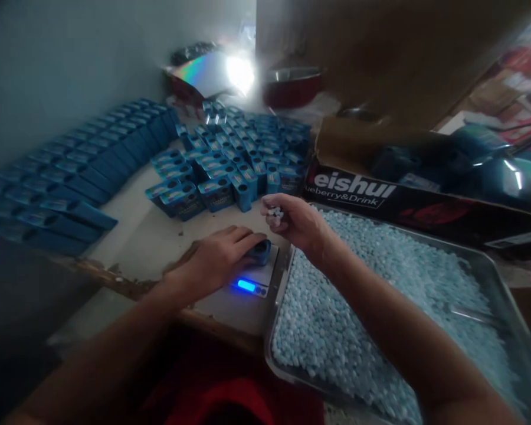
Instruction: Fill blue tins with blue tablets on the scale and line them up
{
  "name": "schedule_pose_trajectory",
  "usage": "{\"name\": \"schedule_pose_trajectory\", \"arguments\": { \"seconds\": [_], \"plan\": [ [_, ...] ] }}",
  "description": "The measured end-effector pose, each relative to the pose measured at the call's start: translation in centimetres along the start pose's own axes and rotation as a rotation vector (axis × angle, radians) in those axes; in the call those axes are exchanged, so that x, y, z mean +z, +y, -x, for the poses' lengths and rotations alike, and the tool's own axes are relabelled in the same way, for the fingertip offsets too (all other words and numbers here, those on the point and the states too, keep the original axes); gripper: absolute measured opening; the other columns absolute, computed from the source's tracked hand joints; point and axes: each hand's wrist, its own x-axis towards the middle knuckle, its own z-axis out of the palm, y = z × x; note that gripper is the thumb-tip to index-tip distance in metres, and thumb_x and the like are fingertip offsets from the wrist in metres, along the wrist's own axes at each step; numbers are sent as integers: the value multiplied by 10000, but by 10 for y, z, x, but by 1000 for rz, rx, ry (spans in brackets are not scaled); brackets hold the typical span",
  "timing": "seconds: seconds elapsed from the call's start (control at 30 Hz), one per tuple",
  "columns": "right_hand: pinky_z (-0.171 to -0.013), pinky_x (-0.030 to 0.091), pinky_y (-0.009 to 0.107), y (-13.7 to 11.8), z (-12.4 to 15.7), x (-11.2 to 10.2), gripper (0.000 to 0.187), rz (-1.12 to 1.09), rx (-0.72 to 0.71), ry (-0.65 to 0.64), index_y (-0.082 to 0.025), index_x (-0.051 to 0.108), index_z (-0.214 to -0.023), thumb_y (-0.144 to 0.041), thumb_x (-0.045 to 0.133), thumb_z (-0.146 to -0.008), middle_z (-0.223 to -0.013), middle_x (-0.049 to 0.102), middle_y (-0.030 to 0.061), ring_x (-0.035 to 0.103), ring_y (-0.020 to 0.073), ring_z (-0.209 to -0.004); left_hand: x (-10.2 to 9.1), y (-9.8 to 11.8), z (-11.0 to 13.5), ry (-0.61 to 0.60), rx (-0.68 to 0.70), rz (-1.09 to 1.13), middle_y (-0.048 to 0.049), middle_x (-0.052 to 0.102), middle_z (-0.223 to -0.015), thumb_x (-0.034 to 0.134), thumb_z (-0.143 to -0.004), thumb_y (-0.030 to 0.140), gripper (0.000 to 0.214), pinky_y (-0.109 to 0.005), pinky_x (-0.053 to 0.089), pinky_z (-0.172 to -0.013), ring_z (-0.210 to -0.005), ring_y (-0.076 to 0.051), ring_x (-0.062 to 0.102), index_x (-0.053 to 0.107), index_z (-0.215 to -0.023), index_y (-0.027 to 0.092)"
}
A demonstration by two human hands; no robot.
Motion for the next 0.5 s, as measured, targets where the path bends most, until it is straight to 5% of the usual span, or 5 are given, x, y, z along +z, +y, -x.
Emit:
{"name": "schedule_pose_trajectory", "arguments": {
  "seconds": [0.1,0.17,0.3,0.4,0.5],
  "plan": [
    [-404,197,207,-4,-36,7,416,223,-82,21,-186,646,-758,-518,895,-730,-659,564,-11,395,69,-484,-17,-13,7,17,-97,-2,-90,728,-1227,668,-960,122,377,-425,609,-957,-1126,-279,704,651,-1320,232],
    [-434,253,226,-3,-59,8,448,557,-199,91,-192,696,-831,-633,742,-890,-609,526,-23,398,95,-473,-46,-38,28,113,-204,-19,-70,726,-1266,703,-960,162,354,-407,589,-1010,-1162,-265,702,639,-1298,246],
    [-717,489,278,3,-86,14,296,1377,-340,147,-208,778,-1113,-369,533,-1073,-932,784,61,709,197,-823,-131,-108,71,274,-481,-283,-64,738,-1223,790,-937,322,432,-390,576,-987,-1079,-262,709,632,-1319,200],
    [-851,500,357,7,-91,27,235,1585,-297,148,-180,782,-1149,-283,611,-1026,-1115,813,161,748,316,-1052,-184,-157,79,291,-694,-468,-86,724,-1263,755,-966,479,558,-427,546,-1028,-1106,-269,681,625,-1396,149],
    [-787,493,408,10,-90,41,264,1716,-245,197,-140,769,-1154,-269,573,-1034,-1028,803,243,768,398,-990,-208,-198,78,184,-706,-415,-43,726,-1292,672,-1030,450,530,-318,540,-1003,-1102,-189,671,599,-1452,138]
  ]
}}
